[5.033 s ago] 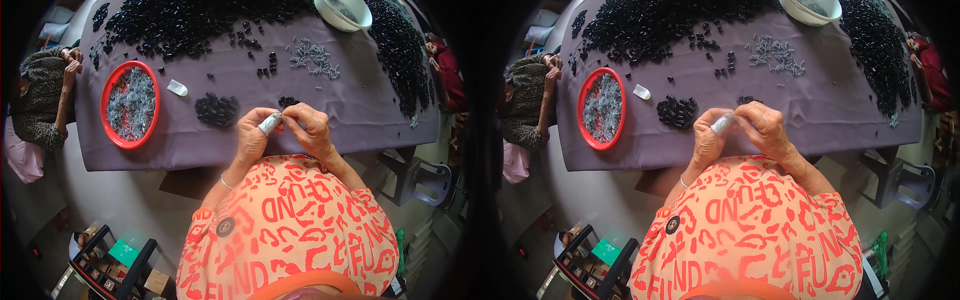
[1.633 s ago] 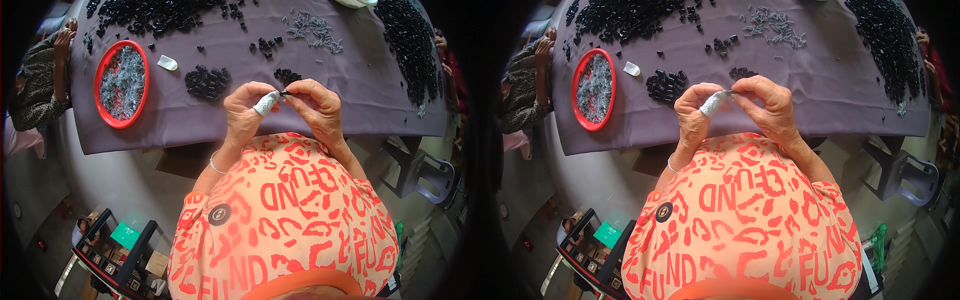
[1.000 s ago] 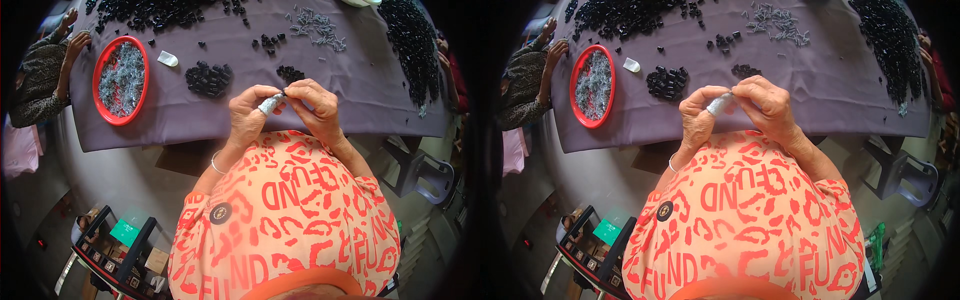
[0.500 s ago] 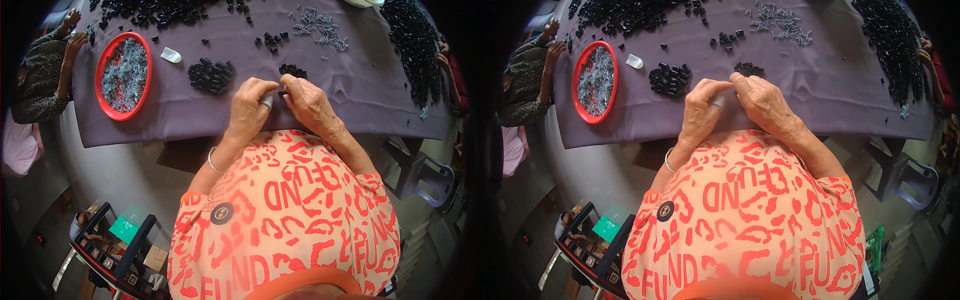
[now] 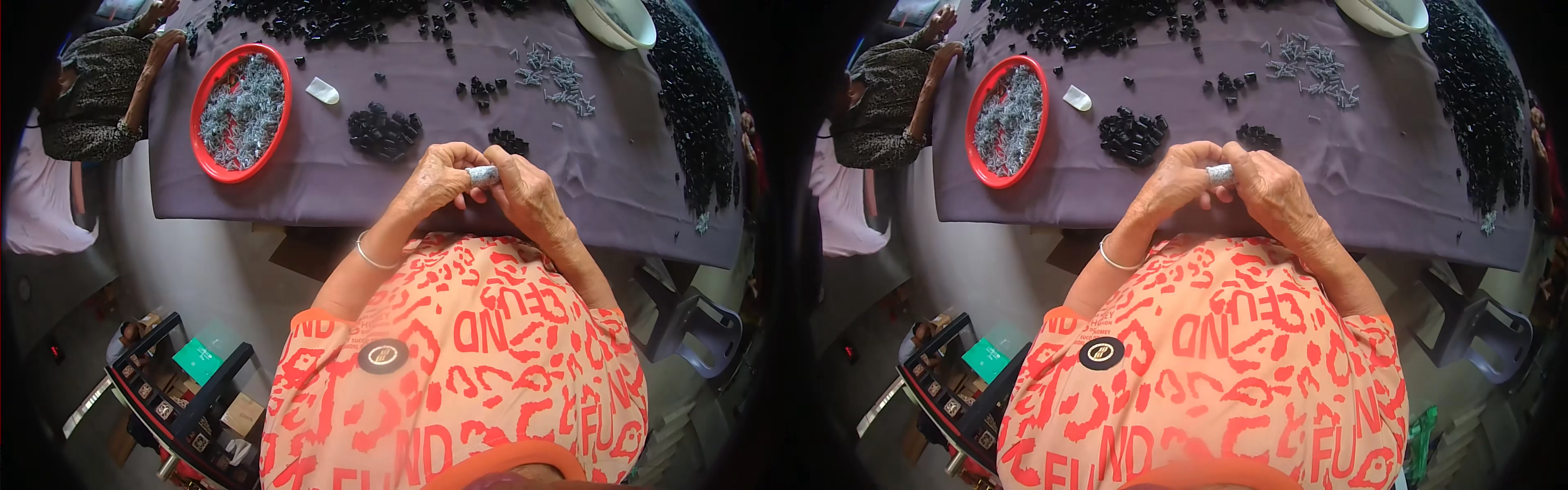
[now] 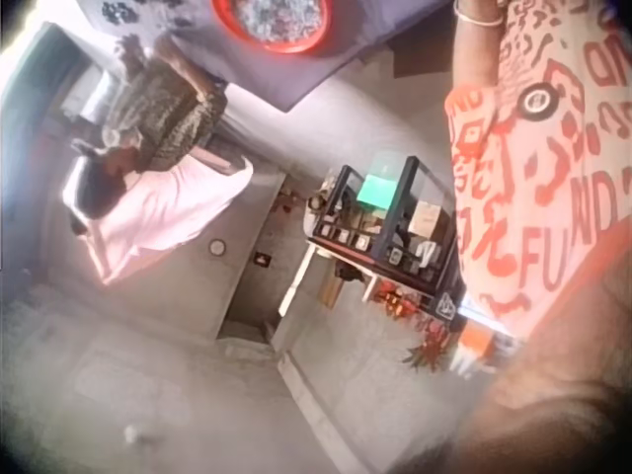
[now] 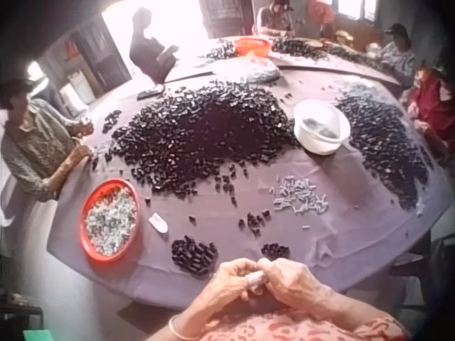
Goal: The person assembles small mechanical components by picking up plastic parts and metal springs from the table and inserting the springs into the plastic parts by hand.
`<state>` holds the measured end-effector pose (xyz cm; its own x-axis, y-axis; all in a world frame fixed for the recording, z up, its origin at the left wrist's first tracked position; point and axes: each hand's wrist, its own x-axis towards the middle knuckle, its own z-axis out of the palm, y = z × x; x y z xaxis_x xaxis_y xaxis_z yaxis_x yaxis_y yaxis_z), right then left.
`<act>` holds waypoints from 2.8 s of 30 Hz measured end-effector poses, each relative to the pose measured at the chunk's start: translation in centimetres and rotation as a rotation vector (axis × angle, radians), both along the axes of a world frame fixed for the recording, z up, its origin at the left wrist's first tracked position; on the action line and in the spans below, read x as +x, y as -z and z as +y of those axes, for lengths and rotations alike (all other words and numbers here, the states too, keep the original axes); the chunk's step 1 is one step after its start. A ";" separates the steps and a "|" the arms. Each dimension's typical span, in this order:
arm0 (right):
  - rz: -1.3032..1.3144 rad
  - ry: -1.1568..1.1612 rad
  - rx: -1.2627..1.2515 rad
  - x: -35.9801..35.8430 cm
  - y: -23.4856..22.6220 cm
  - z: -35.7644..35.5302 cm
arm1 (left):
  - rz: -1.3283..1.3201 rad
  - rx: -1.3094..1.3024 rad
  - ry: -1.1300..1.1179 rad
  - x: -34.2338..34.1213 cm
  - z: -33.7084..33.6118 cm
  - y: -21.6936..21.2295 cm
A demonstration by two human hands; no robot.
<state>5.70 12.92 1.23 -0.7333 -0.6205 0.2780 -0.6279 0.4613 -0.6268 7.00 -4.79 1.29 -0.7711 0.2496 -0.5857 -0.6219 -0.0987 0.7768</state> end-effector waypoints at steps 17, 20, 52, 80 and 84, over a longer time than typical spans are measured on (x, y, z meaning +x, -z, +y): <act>0.124 -0.182 -0.161 -0.9 -0.5 -4.5 | 0.935 -0.530 0.193 2.3 -0.6 3.2; 0.117 -0.175 -0.157 -0.9 1.1 -4.8 | 0.793 -0.473 0.215 2.7 -1.2 4.8; 0.399 0.315 0.100 -8.9 2.2 0.9 | 0.592 -1.123 -0.285 0.2 -5.4 -1.3; -0.950 -1.345 -1.370 2.1 -14.5 1.6 | 1.119 -1.174 0.078 -7.3 3.0 0.9; -1.001 -1.429 -1.511 1.7 -14.5 1.0 | 1.139 -1.213 0.203 -8.7 3.0 1.0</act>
